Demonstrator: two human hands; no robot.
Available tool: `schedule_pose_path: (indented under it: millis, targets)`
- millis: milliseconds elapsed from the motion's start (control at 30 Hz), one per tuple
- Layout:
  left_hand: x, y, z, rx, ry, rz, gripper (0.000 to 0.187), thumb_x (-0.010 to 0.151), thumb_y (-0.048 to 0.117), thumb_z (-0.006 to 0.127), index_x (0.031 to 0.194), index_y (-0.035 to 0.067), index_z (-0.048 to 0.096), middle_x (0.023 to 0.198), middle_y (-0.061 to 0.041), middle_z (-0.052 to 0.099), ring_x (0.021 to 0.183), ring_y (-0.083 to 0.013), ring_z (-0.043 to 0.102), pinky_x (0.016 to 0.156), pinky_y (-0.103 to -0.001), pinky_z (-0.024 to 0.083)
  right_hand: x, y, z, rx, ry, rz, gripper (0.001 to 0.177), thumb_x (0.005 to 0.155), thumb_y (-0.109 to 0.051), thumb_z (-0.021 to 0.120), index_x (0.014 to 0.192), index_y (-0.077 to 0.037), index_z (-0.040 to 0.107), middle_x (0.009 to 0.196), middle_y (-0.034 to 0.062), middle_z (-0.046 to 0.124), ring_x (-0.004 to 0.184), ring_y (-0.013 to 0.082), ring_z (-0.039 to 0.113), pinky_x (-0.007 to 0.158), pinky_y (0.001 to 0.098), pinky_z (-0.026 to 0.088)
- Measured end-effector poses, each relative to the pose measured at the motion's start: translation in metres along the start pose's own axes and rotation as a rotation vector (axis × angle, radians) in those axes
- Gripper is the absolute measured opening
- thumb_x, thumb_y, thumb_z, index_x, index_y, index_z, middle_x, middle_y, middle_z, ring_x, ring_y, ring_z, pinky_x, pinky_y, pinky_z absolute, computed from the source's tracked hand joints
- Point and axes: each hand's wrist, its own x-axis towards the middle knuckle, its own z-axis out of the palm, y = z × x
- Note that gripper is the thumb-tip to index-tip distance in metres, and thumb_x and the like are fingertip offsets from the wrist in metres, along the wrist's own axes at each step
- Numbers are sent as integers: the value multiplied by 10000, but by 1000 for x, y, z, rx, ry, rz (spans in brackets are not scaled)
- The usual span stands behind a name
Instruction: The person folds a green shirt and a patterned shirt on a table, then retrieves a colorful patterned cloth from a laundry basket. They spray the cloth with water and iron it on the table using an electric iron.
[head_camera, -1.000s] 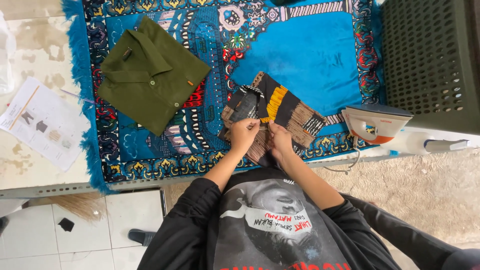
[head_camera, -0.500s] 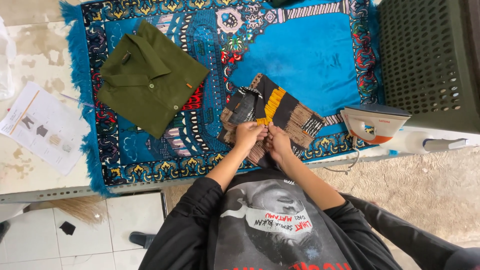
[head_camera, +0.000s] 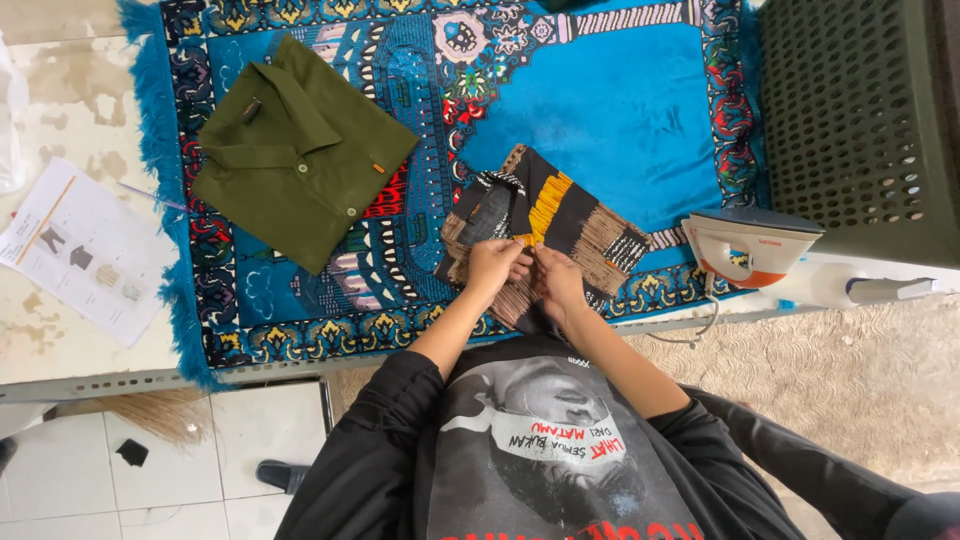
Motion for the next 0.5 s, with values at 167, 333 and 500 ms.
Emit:
schedule_pose_path:
  millis: [167, 333, 500]
  targets:
    - [7, 4, -7, 134, 87, -8, 432, 956, 397, 619, 1050, -8, 737, 726, -157, 752, 533, -199, 719, 440, -254, 584, -9, -8, 4, 20, 12, 5, 184, 965, -263, 749, 936, -90, 694, 538, -67, 373, 371, 28, 356, 361, 161, 275]
    - [10, -11, -10, 166, 65, 6, 404, 878, 370, 707, 1047, 6, 754, 674, -133, 728, 490, -161, 670, 394, -228, 536, -7, -6, 2, 32, 32, 5, 186, 958, -247, 762, 943, -73, 695, 540, -59, 373, 372, 29, 353, 361, 164, 279]
    - [24, -34, -11, 219, 59, 124, 243, 795, 244, 750, 972, 81, 790, 642, -77, 733, 469, -117, 657, 413, -194, 508, 2, 2, -2, 13, 43, -5, 193, 951, -241, 772, 945, -69, 686, 537, -53, 378, 354, 32, 354, 347, 174, 277]
